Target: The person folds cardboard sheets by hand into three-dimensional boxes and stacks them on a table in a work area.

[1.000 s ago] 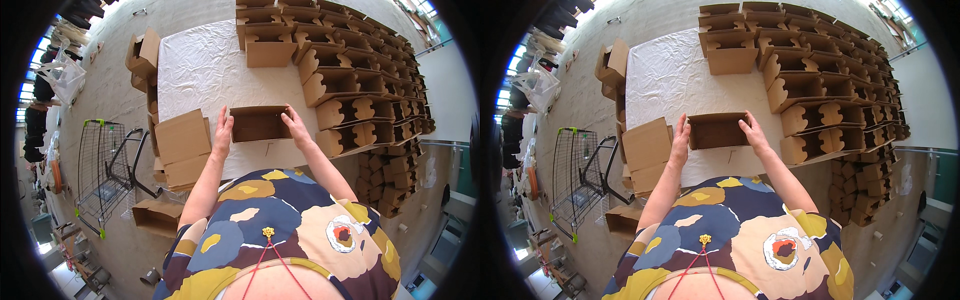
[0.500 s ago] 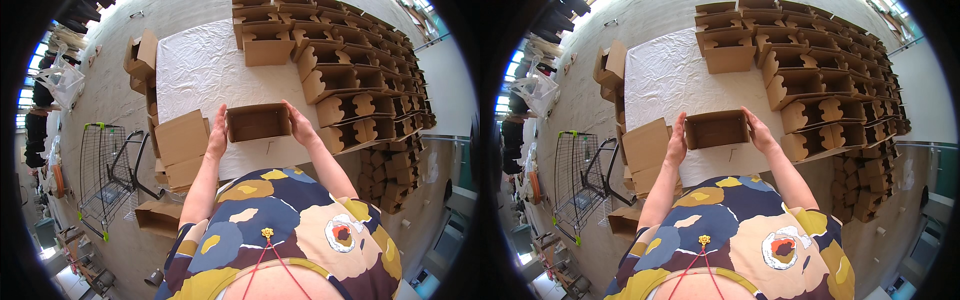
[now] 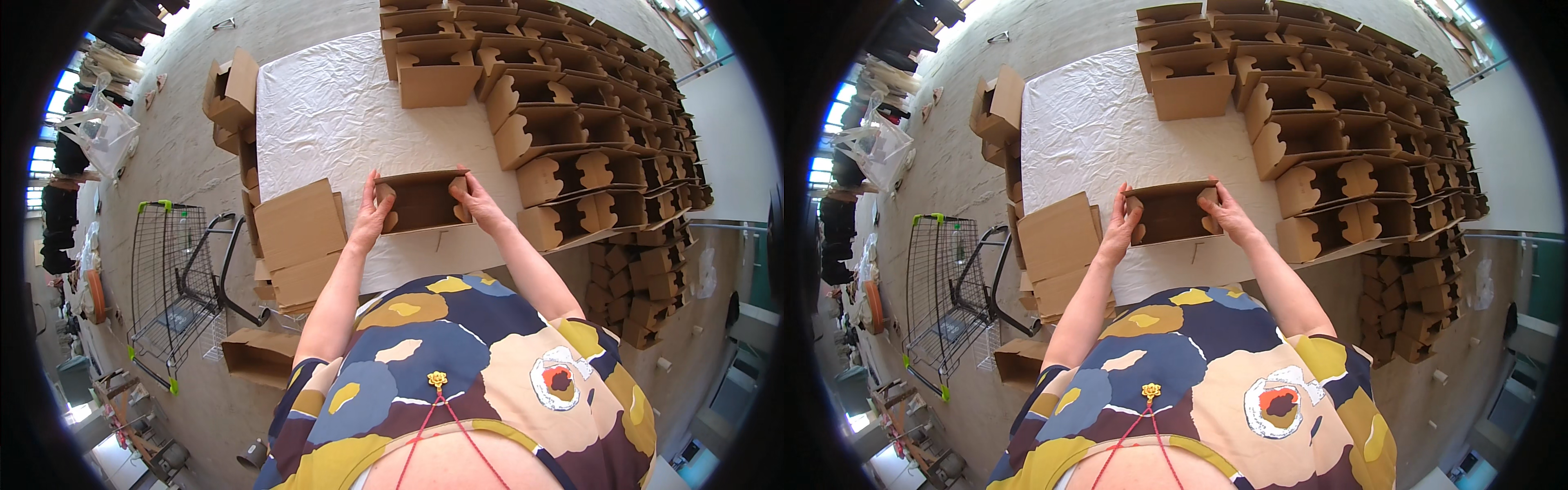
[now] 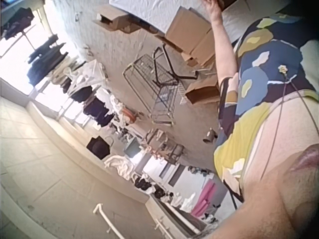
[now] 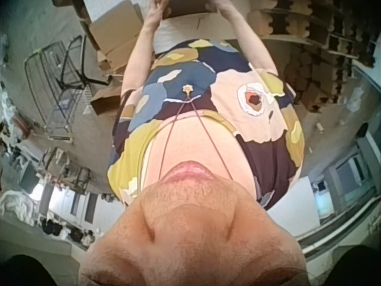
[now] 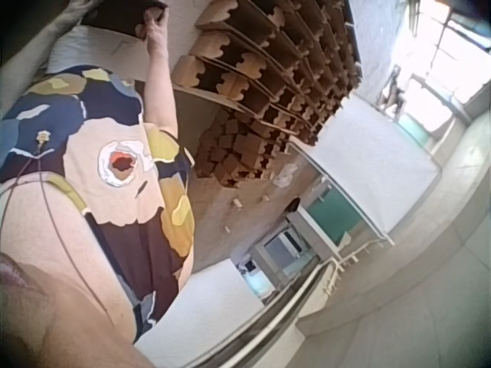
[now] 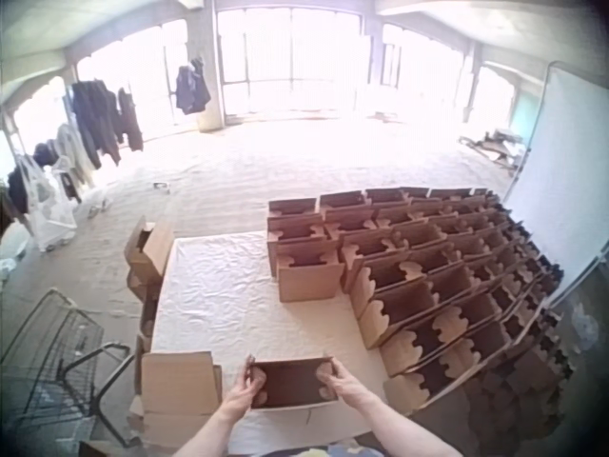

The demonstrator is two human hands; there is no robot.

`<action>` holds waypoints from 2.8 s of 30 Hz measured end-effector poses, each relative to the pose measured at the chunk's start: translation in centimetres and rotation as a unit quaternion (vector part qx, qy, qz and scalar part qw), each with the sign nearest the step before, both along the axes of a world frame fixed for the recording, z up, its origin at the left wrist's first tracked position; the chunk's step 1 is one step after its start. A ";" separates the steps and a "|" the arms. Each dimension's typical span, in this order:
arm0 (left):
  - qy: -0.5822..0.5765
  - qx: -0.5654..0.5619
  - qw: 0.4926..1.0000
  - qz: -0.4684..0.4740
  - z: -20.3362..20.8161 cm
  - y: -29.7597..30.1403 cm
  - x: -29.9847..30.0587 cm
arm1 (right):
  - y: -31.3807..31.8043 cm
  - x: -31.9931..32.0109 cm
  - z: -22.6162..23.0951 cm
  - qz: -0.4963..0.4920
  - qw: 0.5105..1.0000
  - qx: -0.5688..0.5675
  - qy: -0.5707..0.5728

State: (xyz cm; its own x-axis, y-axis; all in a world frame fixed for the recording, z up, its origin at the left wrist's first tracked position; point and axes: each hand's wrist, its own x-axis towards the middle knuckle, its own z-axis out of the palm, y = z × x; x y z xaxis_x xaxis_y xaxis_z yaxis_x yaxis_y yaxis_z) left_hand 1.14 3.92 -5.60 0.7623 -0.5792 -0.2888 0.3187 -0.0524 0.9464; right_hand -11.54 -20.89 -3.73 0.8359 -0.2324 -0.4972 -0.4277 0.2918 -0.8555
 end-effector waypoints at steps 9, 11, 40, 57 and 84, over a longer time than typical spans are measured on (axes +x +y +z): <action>-0.022 0.092 0.996 -0.006 -2.4 -0.6 0.7 | 0.6 0.8 -2.8 -0.012 0.993 -0.117 0.002; -0.074 0.138 0.988 -0.003 -3.5 -0.6 1.1 | 0.6 0.9 -2.3 -0.007 0.992 -0.129 0.004; -0.271 0.127 0.954 0.008 6.7 -1.5 0.0 | 0.8 0.5 3.8 0.032 0.906 -0.405 0.116; -0.302 0.199 0.932 -0.024 7.5 -0.5 0.2 | 2.3 -1.2 8.8 0.171 0.814 -0.543 -0.112; -0.667 0.360 0.632 -0.159 6.4 -6.0 3.0 | -1.5 3.4 3.5 0.144 0.720 -0.660 -0.159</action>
